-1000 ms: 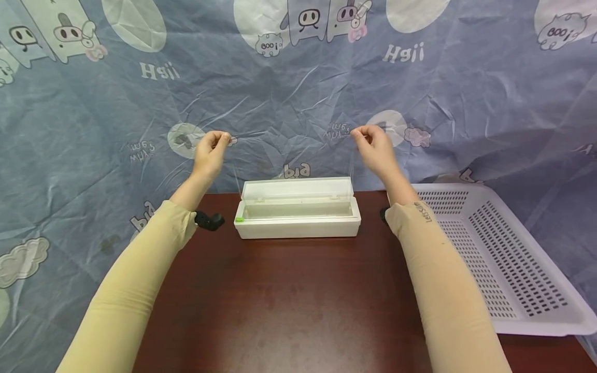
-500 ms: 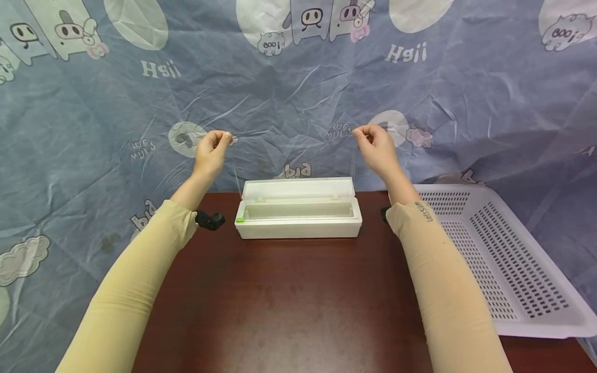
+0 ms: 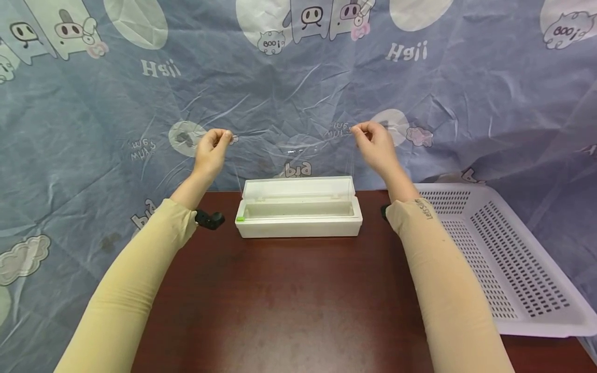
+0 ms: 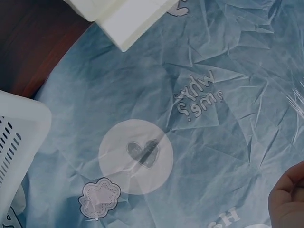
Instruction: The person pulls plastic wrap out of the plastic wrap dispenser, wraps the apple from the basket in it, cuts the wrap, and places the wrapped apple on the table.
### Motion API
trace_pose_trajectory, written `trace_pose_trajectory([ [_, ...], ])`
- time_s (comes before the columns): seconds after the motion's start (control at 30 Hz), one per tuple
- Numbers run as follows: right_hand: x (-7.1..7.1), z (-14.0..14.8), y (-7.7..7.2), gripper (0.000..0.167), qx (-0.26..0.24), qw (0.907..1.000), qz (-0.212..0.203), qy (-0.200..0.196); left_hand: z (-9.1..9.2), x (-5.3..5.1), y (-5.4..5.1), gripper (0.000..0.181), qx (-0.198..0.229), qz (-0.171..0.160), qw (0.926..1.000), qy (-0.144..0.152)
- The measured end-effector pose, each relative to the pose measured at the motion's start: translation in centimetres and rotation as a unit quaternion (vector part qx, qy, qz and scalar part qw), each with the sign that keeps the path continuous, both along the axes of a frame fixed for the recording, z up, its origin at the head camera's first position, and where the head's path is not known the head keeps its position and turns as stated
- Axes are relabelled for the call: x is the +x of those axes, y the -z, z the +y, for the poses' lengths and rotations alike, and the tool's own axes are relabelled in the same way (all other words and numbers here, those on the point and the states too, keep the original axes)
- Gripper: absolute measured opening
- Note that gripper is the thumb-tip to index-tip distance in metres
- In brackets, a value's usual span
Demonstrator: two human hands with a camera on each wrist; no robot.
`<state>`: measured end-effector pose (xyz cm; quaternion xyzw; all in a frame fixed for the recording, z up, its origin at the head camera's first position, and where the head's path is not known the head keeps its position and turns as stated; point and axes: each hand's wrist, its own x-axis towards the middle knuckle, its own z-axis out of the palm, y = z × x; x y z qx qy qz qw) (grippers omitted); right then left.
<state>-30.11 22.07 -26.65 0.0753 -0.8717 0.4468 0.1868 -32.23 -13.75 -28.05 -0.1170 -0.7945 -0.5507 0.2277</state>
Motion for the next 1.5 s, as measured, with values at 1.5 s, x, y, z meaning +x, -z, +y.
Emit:
trace_pose_trajectory([
  [1.5, 0.1, -0.3, 0.0, 0.029, -0.069, 0.9971, 0.029, -0.015, 0.5, 2.6, -1.6, 0.023, 0.071, -0.019, 0.9971, 0.020],
])
